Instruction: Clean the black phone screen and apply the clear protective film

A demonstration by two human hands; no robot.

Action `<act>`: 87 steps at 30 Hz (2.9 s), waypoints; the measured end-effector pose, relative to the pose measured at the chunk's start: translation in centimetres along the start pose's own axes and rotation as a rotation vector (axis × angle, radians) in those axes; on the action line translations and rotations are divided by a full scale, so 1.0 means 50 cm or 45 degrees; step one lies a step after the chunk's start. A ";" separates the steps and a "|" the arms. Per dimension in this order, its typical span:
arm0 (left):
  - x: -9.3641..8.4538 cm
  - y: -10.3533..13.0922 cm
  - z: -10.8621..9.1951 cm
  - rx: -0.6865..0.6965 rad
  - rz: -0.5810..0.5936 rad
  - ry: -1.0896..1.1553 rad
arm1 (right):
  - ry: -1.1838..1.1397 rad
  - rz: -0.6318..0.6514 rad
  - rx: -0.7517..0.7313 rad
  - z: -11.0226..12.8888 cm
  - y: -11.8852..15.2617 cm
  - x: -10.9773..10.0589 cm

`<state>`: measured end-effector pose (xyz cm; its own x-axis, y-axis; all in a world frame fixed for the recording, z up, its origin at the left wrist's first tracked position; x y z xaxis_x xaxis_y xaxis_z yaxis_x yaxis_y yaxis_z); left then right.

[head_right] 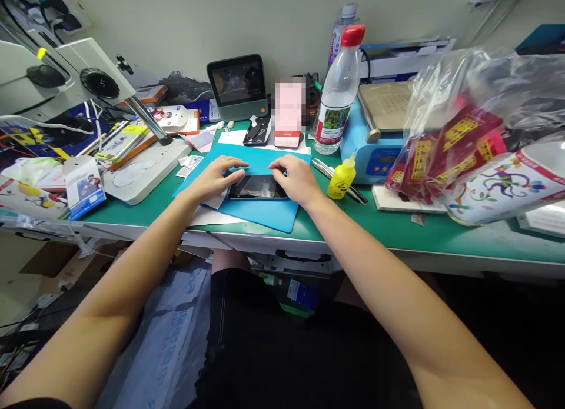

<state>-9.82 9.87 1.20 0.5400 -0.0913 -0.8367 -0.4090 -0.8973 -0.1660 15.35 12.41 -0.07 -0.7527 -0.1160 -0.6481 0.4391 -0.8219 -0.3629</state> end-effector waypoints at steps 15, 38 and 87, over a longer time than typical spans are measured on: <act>-0.025 0.047 -0.004 0.143 0.184 -0.256 | 0.018 0.040 0.216 0.014 0.005 -0.021; 0.016 0.022 -0.032 0.213 0.150 -0.162 | 0.081 0.353 0.033 -0.012 0.094 -0.069; 0.000 0.049 -0.011 0.094 0.169 0.024 | 0.277 0.361 0.060 -0.012 0.101 -0.053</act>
<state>-10.41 7.45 1.09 0.4912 -0.2157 -0.8439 -0.5303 -0.8427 -0.0932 19.86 8.90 -0.57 -0.4799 -0.2262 -0.8477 0.5888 -0.7993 -0.1201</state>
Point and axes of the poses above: each hand's wrist, its own y-axis away from the middle knuckle, its own x-axis out of the palm, z = x × y, the point moved 1 cm from there along -y, towards the middle knuckle, and after that the axes turned 7 degrees about z, right-handed, at the moved point
